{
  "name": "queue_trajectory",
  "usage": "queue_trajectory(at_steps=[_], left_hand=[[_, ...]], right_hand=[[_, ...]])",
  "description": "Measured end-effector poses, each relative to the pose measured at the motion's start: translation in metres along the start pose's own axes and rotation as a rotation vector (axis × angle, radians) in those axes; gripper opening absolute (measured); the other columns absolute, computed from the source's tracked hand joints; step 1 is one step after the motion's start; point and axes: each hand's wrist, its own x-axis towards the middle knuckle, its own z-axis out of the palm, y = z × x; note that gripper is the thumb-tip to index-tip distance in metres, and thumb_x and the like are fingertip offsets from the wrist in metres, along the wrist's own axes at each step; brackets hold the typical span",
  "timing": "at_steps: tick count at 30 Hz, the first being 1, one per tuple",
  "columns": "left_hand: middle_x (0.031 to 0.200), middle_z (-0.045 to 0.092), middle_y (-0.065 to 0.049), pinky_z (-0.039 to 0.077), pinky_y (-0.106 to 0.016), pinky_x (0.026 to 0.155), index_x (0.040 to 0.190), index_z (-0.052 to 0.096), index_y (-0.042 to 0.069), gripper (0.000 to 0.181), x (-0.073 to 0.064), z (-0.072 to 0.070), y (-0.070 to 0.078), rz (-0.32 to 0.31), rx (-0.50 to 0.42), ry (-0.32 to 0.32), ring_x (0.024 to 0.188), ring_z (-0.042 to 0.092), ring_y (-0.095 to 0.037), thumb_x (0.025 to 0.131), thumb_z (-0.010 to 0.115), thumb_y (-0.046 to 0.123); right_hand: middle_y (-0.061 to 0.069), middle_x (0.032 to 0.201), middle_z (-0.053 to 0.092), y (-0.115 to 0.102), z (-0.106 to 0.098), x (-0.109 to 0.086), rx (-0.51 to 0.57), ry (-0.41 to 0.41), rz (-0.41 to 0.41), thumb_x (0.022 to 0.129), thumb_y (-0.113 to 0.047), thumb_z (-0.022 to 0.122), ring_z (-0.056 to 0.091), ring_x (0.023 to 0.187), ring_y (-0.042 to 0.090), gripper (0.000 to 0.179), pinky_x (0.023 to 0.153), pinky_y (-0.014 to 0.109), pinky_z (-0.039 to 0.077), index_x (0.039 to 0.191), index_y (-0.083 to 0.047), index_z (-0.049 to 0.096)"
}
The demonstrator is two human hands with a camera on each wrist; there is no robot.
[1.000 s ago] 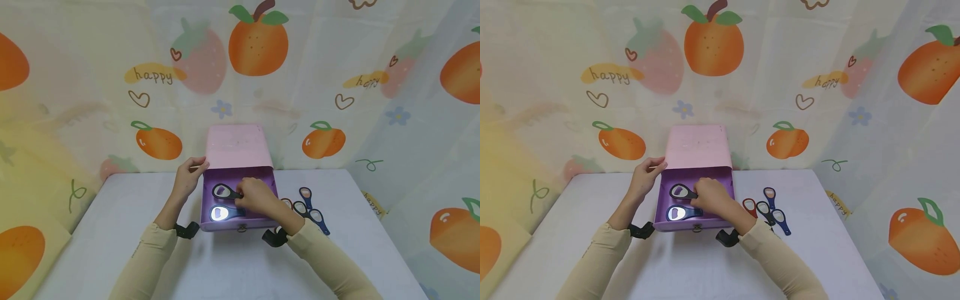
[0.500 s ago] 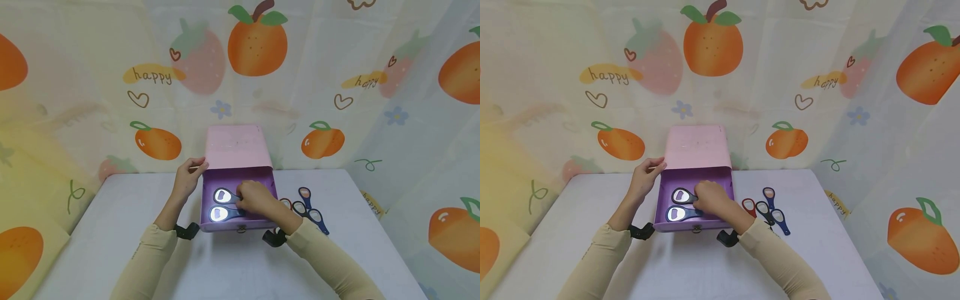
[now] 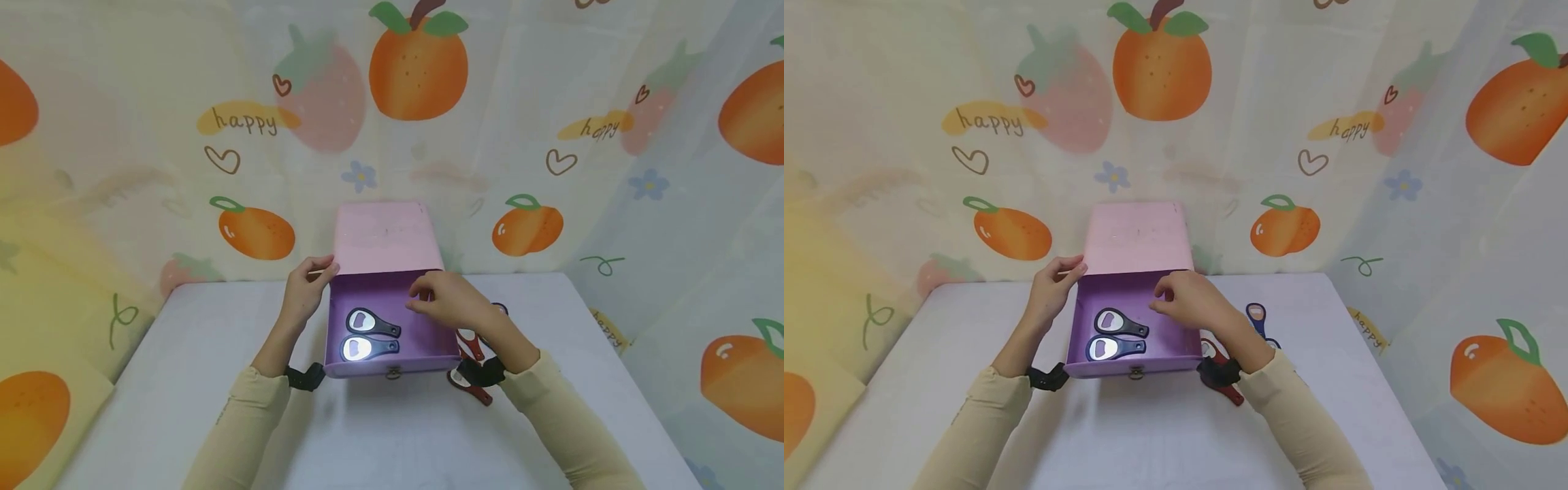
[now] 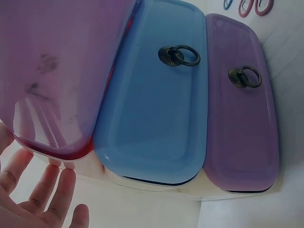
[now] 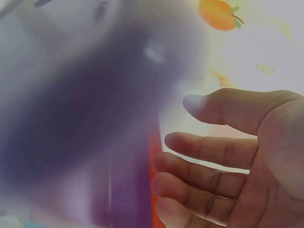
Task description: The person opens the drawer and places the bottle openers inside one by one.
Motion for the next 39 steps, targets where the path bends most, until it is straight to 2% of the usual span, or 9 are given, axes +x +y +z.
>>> queue_trajectory(at_steps=[8,17,24,30,35,39], left_hand=[[0.134,0.061,-0.010,0.044,-0.028,0.083,0.125,0.062,0.007,0.038,-0.001,0.000,0.004,-0.006,0.011,-0.006,0.108,0.057,-0.024,0.094,0.065,0.028],[0.134,0.061,-0.011,0.044,-0.030,0.087,0.126,0.061,0.007,0.039,-0.001,-0.002,0.001,-0.007,0.014,-0.016,0.111,0.057,-0.027,0.095,0.064,0.029],[0.133,0.062,-0.011,0.045,-0.030,0.085,0.125,0.062,0.006,0.038,-0.001,-0.003,0.001,-0.002,0.006,-0.009,0.109,0.057,-0.026,0.094,0.065,0.027],[0.132,0.062,-0.012,0.045,-0.029,0.085,0.125,0.063,0.006,0.038,-0.001,-0.002,-0.001,-0.007,0.012,-0.010,0.109,0.058,-0.027,0.094,0.065,0.027],[0.132,0.063,-0.011,0.045,-0.029,0.084,0.123,0.063,0.005,0.037,-0.001,-0.002,0.000,0.003,0.001,0.003,0.107,0.058,-0.027,0.094,0.066,0.027],[0.132,0.063,-0.012,0.045,-0.029,0.085,0.124,0.063,0.006,0.037,-0.001,-0.002,0.000,-0.003,0.001,-0.001,0.107,0.058,-0.026,0.094,0.066,0.027]], right_hand=[[0.003,0.087,0.068,0.020,-0.022,-0.017,0.074,0.055,0.050,0.091,-0.025,0.066,0.057,0.081,0.017,0.021,0.071,0.028,0.050,0.102,-0.008,0.072],[0.009,0.095,0.072,0.062,-0.033,-0.029,0.122,0.143,0.118,0.094,-0.023,0.064,0.063,0.087,0.021,0.023,0.081,0.040,0.055,0.104,-0.004,0.072],[0.016,0.091,0.072,0.096,-0.021,-0.032,0.099,0.186,0.199,0.094,-0.021,0.063,0.061,0.080,0.022,0.026,0.078,0.041,0.055,0.100,0.003,0.072],[0.017,0.088,0.072,0.126,-0.008,-0.036,0.081,0.182,0.278,0.094,-0.021,0.063,0.059,0.075,0.022,0.026,0.070,0.036,0.053,0.097,0.003,0.073],[0.019,0.087,0.071,0.154,0.008,-0.033,0.050,0.172,0.343,0.093,-0.019,0.062,0.058,0.074,0.024,0.027,0.068,0.037,0.051,0.096,0.006,0.072],[0.018,0.083,0.070,0.176,0.025,-0.032,-0.008,0.139,0.457,0.093,-0.021,0.063,0.056,0.071,0.025,0.029,0.062,0.033,0.046,0.094,0.007,0.071]])
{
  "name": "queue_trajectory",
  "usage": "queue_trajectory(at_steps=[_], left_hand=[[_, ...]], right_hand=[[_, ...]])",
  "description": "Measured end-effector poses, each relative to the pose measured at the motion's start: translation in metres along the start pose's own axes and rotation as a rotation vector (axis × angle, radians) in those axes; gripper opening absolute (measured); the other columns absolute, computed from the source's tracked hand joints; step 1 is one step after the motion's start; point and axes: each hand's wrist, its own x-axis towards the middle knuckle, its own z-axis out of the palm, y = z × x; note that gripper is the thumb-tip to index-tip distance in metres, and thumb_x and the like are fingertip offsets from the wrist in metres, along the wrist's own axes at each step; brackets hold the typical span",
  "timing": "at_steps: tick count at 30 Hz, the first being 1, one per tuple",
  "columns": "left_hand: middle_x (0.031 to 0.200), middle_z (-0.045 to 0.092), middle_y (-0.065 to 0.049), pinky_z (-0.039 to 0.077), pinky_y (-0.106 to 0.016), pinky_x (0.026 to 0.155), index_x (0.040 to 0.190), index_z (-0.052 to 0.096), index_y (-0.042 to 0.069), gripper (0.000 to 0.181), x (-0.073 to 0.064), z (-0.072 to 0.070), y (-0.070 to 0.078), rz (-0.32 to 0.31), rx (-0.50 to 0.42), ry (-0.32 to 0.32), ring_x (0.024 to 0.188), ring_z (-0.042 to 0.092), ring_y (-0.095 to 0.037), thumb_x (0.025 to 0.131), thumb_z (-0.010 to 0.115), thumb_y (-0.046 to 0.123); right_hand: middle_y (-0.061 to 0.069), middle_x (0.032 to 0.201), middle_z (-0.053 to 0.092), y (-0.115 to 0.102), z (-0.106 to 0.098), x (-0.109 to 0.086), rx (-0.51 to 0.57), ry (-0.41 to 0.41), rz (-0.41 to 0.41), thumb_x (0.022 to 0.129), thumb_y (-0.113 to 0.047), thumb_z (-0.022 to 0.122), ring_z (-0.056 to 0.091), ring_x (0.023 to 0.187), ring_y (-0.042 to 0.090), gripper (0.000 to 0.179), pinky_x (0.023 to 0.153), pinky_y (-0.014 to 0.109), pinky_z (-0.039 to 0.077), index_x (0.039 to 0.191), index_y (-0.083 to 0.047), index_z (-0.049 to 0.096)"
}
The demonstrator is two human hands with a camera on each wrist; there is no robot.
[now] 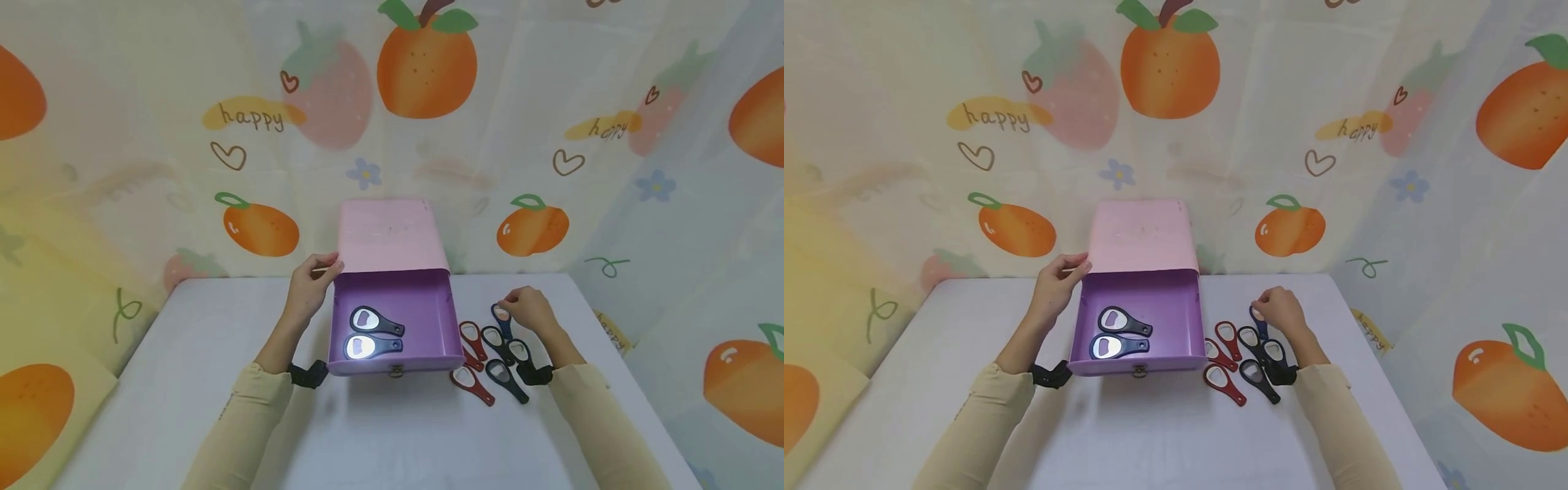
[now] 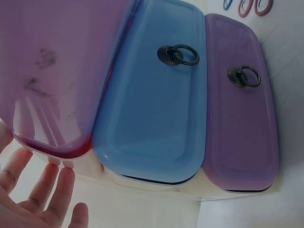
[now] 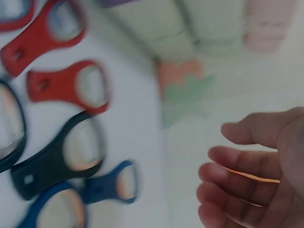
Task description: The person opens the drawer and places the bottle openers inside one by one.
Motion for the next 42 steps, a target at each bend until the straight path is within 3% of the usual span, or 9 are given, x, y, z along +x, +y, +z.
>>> queue_trajectory(at_steps=[6,14,22,29,42], left_hand=[[0.132,0.062,-0.012,0.045,-0.030,0.086,0.124,0.063,0.006,0.036,-0.001,0.001,0.001,-0.003,-0.007,-0.004,0.108,0.059,-0.027,0.093,0.066,0.026],[0.133,0.062,-0.010,0.045,-0.030,0.086,0.123,0.063,0.006,0.036,-0.001,0.001,0.001,0.011,-0.008,-0.008,0.107,0.058,-0.027,0.094,0.066,0.026],[0.133,0.062,-0.010,0.045,-0.030,0.086,0.122,0.063,0.005,0.036,-0.001,0.000,0.002,0.013,-0.013,-0.006,0.107,0.058,-0.027,0.093,0.066,0.026],[0.134,0.062,-0.009,0.045,-0.033,0.090,0.123,0.063,0.006,0.036,-0.001,0.000,0.000,0.008,-0.015,-0.007,0.110,0.059,-0.029,0.093,0.066,0.026],[0.134,0.062,-0.009,0.045,-0.030,0.088,0.123,0.064,0.006,0.036,0.001,0.000,-0.003,0.005,-0.008,-0.006,0.110,0.059,-0.028,0.094,0.066,0.027]], right_hand=[[0.014,0.077,0.065,0.020,0.022,0.006,-0.066,-0.058,0.200,0.092,-0.028,0.065,0.054,0.070,0.025,0.035,0.059,0.034,0.043,0.093,0.007,0.070],[0.011,0.069,0.056,0.031,0.036,0.008,-0.083,-0.065,0.298,0.091,-0.035,0.067,0.052,0.066,0.025,0.041,0.058,0.033,0.040,0.091,0.006,0.065],[0.019,0.083,0.065,0.032,0.039,0.008,-0.140,-0.087,0.321,0.082,-0.027,0.072,0.058,0.072,0.030,0.040,0.063,0.041,0.049,0.097,0.010,0.063],[0.015,0.079,0.065,0.030,0.043,0.008,-0.139,-0.110,0.356,0.083,-0.020,0.068,0.059,0.071,0.029,0.025,0.061,0.038,0.048,0.089,0.004,0.065],[0.017,0.080,0.067,0.032,0.049,0.009,-0.138,-0.084,0.371,0.082,-0.021,0.070,0.060,0.070,0.028,0.030,0.058,0.037,0.048,0.092,0.007,0.065]])
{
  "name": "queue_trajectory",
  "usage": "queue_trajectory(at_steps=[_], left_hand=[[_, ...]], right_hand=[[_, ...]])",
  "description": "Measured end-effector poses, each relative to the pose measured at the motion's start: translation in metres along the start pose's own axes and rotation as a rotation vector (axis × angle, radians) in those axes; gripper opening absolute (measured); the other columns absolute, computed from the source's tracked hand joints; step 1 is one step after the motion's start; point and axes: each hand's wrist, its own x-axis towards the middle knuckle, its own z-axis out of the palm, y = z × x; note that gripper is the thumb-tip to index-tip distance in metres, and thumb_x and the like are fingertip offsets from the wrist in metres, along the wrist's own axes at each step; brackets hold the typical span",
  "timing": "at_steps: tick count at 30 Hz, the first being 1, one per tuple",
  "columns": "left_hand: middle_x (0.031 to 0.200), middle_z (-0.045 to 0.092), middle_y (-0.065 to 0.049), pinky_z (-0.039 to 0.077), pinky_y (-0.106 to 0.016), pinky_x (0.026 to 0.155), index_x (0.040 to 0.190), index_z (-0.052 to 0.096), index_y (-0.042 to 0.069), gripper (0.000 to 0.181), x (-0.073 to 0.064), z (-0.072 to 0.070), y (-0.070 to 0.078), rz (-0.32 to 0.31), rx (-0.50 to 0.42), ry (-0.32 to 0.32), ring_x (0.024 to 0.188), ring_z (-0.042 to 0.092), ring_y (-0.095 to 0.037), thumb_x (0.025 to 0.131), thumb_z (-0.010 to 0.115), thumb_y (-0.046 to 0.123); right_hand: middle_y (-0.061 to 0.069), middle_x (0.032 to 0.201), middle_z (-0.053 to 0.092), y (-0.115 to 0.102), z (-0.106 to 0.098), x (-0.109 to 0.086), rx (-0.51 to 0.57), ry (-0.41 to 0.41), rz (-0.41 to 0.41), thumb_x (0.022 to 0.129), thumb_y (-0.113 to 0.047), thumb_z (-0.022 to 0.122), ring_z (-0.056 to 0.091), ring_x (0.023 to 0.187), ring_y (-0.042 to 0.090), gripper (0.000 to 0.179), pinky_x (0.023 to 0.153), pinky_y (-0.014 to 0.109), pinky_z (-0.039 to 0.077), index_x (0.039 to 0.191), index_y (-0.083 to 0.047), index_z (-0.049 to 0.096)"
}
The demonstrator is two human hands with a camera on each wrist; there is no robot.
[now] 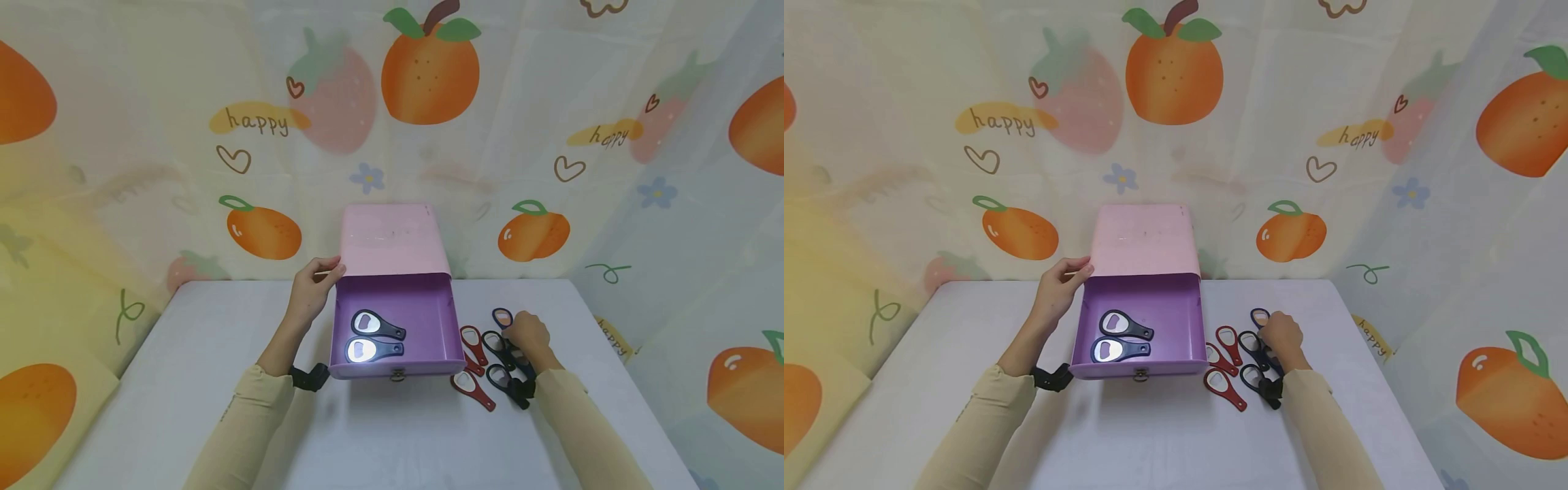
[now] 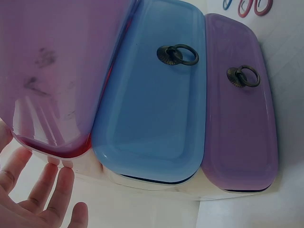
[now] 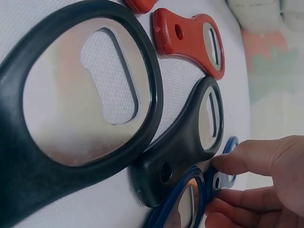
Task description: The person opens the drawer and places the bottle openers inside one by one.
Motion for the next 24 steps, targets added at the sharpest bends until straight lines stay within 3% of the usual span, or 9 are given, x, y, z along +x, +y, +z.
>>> queue_trajectory(at_steps=[15,24], left_hand=[[0.134,0.062,-0.010,0.045,-0.032,0.089,0.125,0.063,0.007,0.037,-0.001,0.000,0.002,-0.005,0.016,0.000,0.111,0.058,-0.028,0.094,0.065,0.028],[0.135,0.061,-0.010,0.045,-0.034,0.093,0.126,0.062,0.008,0.038,-0.002,0.000,0.001,-0.017,0.021,-0.004,0.113,0.057,-0.027,0.095,0.064,0.031]], right_hand=[[0.016,0.076,0.063,0.004,-0.010,-0.007,0.052,0.060,-0.057,0.082,-0.026,0.072,0.055,0.067,0.027,0.034,0.055,0.035,0.044,0.086,0.006,0.063],[0.009,0.067,0.061,-0.007,-0.029,-0.009,0.045,0.087,-0.089,0.083,-0.031,0.073,0.053,0.062,0.022,0.034,0.050,0.028,0.039,0.075,0.001,0.065]])
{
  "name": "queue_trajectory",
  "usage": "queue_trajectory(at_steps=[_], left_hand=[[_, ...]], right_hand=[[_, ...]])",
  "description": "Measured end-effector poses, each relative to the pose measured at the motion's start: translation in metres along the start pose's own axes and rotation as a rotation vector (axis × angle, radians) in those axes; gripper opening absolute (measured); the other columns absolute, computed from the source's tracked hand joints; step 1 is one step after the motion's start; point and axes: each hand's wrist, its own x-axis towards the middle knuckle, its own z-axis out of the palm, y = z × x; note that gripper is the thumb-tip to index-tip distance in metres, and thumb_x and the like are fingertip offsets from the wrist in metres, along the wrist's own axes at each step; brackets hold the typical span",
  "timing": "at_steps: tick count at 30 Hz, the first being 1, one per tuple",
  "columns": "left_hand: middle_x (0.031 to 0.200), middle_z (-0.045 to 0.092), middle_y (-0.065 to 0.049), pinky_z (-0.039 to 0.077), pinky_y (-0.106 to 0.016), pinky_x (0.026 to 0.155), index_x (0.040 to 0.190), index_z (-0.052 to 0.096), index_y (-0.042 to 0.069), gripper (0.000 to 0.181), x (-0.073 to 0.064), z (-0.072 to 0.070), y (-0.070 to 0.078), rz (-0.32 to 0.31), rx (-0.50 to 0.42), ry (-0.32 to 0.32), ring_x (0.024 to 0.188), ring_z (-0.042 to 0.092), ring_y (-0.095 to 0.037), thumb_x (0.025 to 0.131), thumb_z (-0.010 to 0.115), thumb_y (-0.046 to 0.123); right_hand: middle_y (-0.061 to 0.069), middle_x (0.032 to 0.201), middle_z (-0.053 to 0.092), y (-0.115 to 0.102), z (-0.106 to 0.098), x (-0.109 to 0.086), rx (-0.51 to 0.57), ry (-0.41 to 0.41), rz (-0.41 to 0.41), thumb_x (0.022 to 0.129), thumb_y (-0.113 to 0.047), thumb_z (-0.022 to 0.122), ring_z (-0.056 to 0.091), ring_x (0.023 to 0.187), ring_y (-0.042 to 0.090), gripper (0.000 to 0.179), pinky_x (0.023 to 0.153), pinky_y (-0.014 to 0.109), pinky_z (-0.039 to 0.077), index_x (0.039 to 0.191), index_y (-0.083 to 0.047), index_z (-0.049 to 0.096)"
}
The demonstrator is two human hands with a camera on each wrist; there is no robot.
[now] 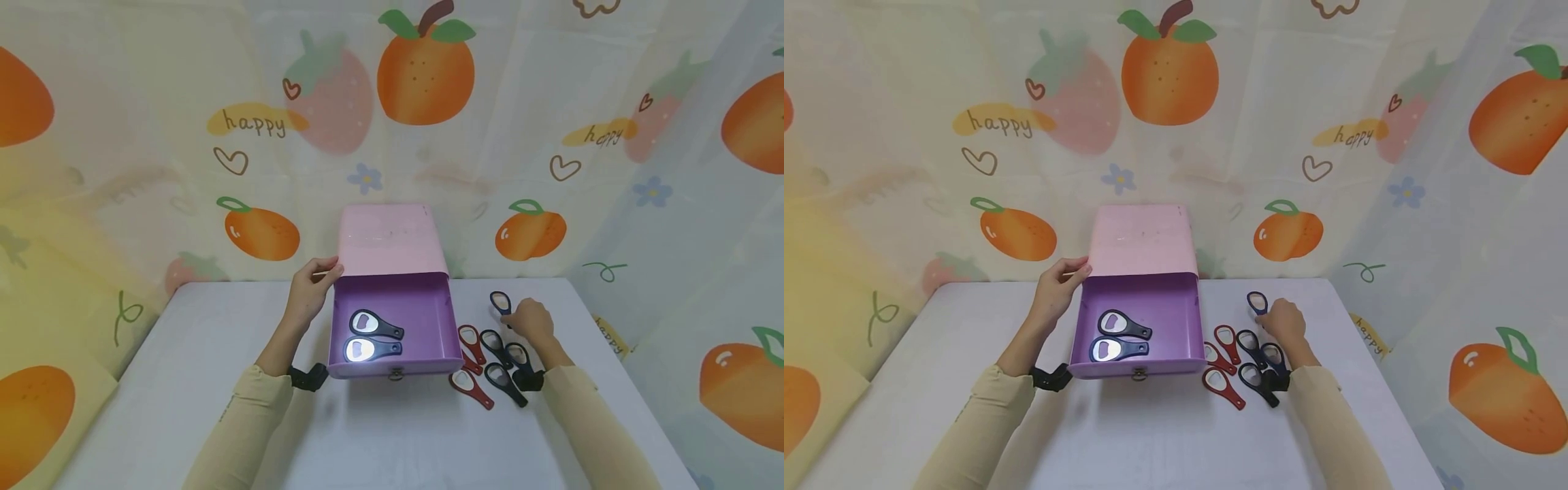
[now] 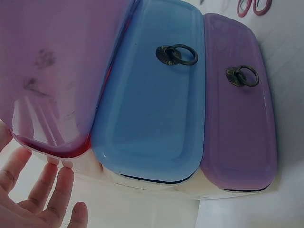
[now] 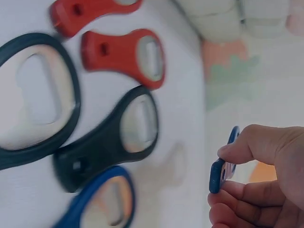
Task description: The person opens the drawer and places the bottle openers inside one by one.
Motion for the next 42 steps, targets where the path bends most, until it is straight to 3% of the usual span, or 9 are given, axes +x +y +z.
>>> queue_trajectory(at_steps=[10,21,32,42], left_hand=[[0.133,0.062,-0.010,0.045,-0.029,0.086,0.124,0.063,0.007,0.036,0.000,0.001,0.002,0.016,-0.003,0.011,0.108,0.057,-0.026,0.094,0.065,0.027],[0.132,0.062,-0.010,0.045,-0.029,0.085,0.124,0.063,0.008,0.036,-0.001,0.001,0.002,0.011,-0.009,0.008,0.108,0.057,-0.025,0.094,0.065,0.028],[0.133,0.062,-0.011,0.045,-0.031,0.087,0.124,0.063,0.007,0.037,0.000,0.001,0.003,0.010,-0.008,0.007,0.109,0.057,-0.027,0.094,0.065,0.028],[0.132,0.062,-0.011,0.044,-0.028,0.084,0.124,0.063,0.006,0.036,0.001,0.000,0.002,0.021,-0.013,-0.001,0.107,0.057,-0.024,0.094,0.065,0.027]], right_hand=[[0.012,0.070,0.068,-0.019,-0.035,-0.013,0.061,0.081,-0.096,0.085,-0.029,0.071,0.053,0.062,0.022,0.034,0.051,0.027,0.040,0.085,0.006,0.072],[0.015,0.070,0.069,-0.045,-0.066,-0.038,0.125,0.157,-0.225,0.087,-0.023,0.070,0.055,0.063,0.024,0.029,0.053,0.027,0.041,0.084,0.005,0.071],[0.015,0.072,0.070,-0.071,-0.087,-0.065,0.151,0.252,-0.347,0.086,-0.021,0.070,0.056,0.066,0.025,0.025,0.055,0.028,0.044,0.083,0.003,0.071],[0.016,0.076,0.070,-0.091,-0.099,-0.089,0.170,0.264,-0.376,0.085,-0.020,0.071,0.057,0.071,0.025,0.023,0.060,0.031,0.049,0.089,0.003,0.072]])
